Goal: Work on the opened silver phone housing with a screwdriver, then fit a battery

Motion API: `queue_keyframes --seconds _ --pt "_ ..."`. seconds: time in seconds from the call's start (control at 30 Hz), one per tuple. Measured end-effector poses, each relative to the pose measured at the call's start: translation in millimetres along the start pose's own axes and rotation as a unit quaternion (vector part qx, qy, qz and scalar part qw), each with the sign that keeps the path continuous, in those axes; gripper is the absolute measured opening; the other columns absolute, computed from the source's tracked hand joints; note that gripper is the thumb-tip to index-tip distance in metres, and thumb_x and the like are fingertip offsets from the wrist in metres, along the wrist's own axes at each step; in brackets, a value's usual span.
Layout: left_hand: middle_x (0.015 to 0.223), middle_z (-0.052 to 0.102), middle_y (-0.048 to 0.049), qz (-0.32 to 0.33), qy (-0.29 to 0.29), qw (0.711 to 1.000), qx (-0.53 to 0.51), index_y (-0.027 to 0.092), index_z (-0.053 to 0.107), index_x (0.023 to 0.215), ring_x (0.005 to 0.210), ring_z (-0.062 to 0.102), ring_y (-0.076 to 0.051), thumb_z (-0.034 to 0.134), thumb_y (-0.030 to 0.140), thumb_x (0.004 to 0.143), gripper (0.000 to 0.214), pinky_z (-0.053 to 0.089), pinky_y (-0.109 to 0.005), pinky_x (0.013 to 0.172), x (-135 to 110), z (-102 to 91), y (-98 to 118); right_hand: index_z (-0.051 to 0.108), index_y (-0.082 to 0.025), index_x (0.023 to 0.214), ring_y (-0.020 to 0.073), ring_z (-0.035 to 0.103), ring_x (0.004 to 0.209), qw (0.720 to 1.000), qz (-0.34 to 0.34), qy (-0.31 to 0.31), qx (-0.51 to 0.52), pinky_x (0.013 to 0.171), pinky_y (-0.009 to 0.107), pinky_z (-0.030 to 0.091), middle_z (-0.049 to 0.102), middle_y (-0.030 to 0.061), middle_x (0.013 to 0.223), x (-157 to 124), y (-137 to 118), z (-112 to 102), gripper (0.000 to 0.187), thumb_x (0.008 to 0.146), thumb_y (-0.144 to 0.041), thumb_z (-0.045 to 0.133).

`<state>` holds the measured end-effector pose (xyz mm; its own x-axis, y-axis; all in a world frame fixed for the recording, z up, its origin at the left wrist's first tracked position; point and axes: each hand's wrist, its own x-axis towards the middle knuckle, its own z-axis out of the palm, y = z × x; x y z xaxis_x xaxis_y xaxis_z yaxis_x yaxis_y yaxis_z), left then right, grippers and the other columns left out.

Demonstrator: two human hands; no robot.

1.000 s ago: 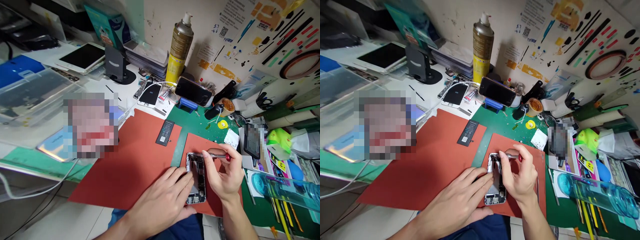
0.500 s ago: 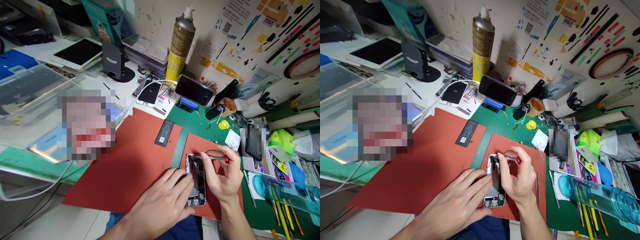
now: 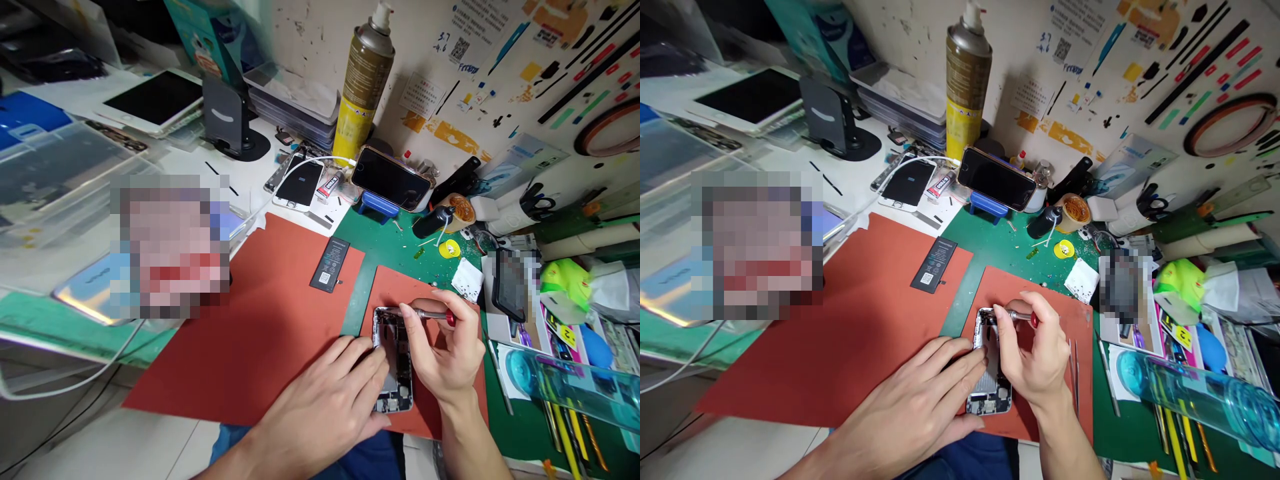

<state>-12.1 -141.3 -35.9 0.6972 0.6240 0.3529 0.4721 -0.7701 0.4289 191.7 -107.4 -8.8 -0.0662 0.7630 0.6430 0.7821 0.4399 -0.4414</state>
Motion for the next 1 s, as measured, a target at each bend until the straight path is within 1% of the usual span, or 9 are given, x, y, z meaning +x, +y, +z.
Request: queue_keyframes --seconds 0.17,0.37,0.53,0.7,0.87,0.93,1.0 --pt "0.131 0.072 -0.0134 -0.001 -0.001 1.0 -0.004 0.007 0.064 0.139 0.121 0.063 -0.034 0.087 0.048 0.09 0.068 0.054 -0.048 0.102 0.3 0.5 -1.3 0.057 -0.02 0.141 0.0184 0.081 0.077 1.0 -0.005 0.0 -0.011 0.071 0.03 0.069 0.079 0.002 0.094 0.4 -0.5 -0.9 0.05 0.096 -0.011 0.077" --pt "0.128 0.073 -0.0132 -0.003 -0.006 1.0 -0.002 0.008 0.065 0.135 0.12 0.064 -0.034 0.084 0.05 0.093 0.063 0.054 -0.048 0.102 -0.6 0.7 0.1 0.053 -0.021 0.148 0.0215 0.083 0.085 0.996 -0.059 -0.06 -0.021 0.075 0.033 0.071 0.081 0.0055 0.102 9.1 -5.1 -8.5 0.053 0.099 -0.01 0.071" --pt "0.13 0.072 -0.0152 -0.002 0.007 1.0 0.014 0.007 0.064 0.138 0.123 0.063 -0.033 0.074 0.052 0.101 0.059 0.052 -0.048 0.104 -0.4 -0.3 0.8 0.053 -0.021 0.148 0.0216 0.082 0.086 0.993 -0.072 -0.086 -0.036 0.073 0.032 0.07 0.081 0.0048 0.099 13.8 -7.4 -11.5 0.052 0.1 -0.011 0.071" --pt "0.129 0.072 -0.0133 -0.001 0.001 1.0 0.016 0.009 0.066 0.135 0.121 0.063 -0.034 0.08 0.052 0.096 0.06 0.05 -0.048 0.105 -1.8 1.4 0.7 0.056 -0.023 0.144 0.021 0.081 0.079 0.99 -0.064 -0.107 -0.061 0.064 0.031 0.067 0.081 0.0036 0.096 18.1 -8.8 -11.9 0.044 0.103 -0.016 0.07" --pt "0.127 0.072 -0.0128 -0.004 0.01 1.0 0.022 0.009 0.067 0.132 0.121 0.063 -0.034 0.082 0.051 0.094 0.059 0.049 -0.048 0.107 -2.1 2.7 0.9 0.052 -0.02 0.146 0.0209 0.082 0.082 0.986 -0.054 -0.153 -0.038 0.067 0.032 0.066 0.082 0.0056 0.102 23.8 -11.5 -14.3 0.043 0.106 -0.015 0.065" --pt "0.126 0.072 -0.0129 -0.004 0.01 1.0 0.02 0.009 0.067 0.13 0.122 0.063 -0.034 0.082 0.05 0.094 0.056 0.049 -0.048 0.106 -1.5 2.3 1.2 0.053 -0.02 0.144 0.0204 0.081 0.081 0.985 -0.056 -0.158 -0.037 0.067 0.033 0.066 0.083 0.0055 0.102 25.3 -11.9 -14.2 0.04 0.106 -0.016 0.064" --pt "0.123 0.073 -0.0129 -0.005 0.015 1.0 0.018 0.01 0.067 0.127 0.122 0.064 -0.034 0.08 0.05 0.097 0.052 0.049 -0.048 0.106 -1.1 1.9 1.6 0.055 -0.02 0.142 0.0194 0.08 0.077 0.986 -0.064 -0.15 -0.047 0.065 0.032 0.064 0.082 0.0042 0.097 26.6 -11.7 -13.1 0.037 0.107 -0.017 0.065"
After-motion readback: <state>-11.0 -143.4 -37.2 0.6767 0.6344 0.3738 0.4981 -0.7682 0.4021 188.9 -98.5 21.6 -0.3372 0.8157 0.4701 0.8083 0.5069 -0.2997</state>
